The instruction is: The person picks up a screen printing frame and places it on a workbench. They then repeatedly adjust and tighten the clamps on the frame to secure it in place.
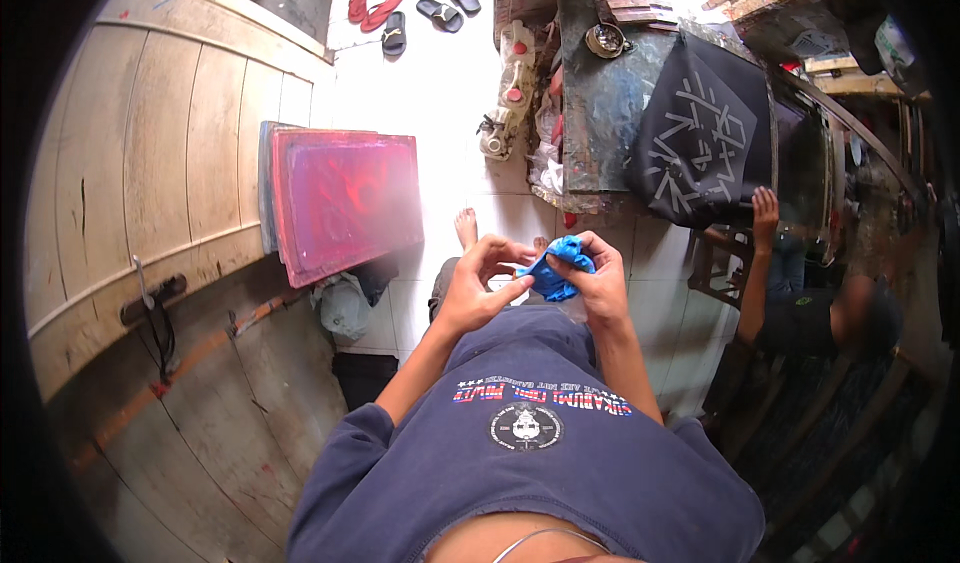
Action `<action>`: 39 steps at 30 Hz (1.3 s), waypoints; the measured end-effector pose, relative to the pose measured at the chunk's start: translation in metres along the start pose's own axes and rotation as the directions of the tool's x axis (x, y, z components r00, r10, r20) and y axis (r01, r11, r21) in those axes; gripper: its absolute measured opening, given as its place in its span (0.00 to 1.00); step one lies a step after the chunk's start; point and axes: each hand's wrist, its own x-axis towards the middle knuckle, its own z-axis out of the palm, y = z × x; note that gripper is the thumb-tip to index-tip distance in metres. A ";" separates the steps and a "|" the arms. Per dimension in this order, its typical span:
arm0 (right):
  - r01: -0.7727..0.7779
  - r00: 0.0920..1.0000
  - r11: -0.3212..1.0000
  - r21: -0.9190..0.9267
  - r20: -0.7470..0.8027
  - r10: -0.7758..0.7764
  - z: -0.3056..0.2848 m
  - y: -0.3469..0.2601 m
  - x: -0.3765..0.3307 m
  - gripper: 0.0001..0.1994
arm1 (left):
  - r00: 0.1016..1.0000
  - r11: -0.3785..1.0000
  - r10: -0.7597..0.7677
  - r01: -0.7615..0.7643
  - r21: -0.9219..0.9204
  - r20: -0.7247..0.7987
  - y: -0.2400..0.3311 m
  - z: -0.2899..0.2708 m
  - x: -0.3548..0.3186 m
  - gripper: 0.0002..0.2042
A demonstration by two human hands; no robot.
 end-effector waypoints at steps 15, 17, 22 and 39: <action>0.049 0.997 0.991 -0.127 0.063 -0.041 0.115 -0.025 0.028 0.11 | 0.897 0.995 -0.080 0.043 0.095 0.435 0.062 -0.130 0.050 0.09; 0.067 0.990 0.987 -0.148 0.129 -0.048 0.123 -0.029 0.034 0.10 | 0.881 0.994 -0.109 0.106 0.033 0.460 0.066 -0.143 0.052 0.09; 0.105 0.986 0.971 -0.216 0.148 -0.074 0.148 -0.032 0.053 0.09 | 0.891 0.969 -0.128 0.206 -0.135 0.436 0.073 -0.169 0.058 0.11; -0.027 0.910 0.938 -0.345 0.380 0.166 0.194 -0.065 0.146 0.12 | 0.826 0.991 -0.100 0.130 -0.015 0.555 0.114 -0.220 0.123 0.14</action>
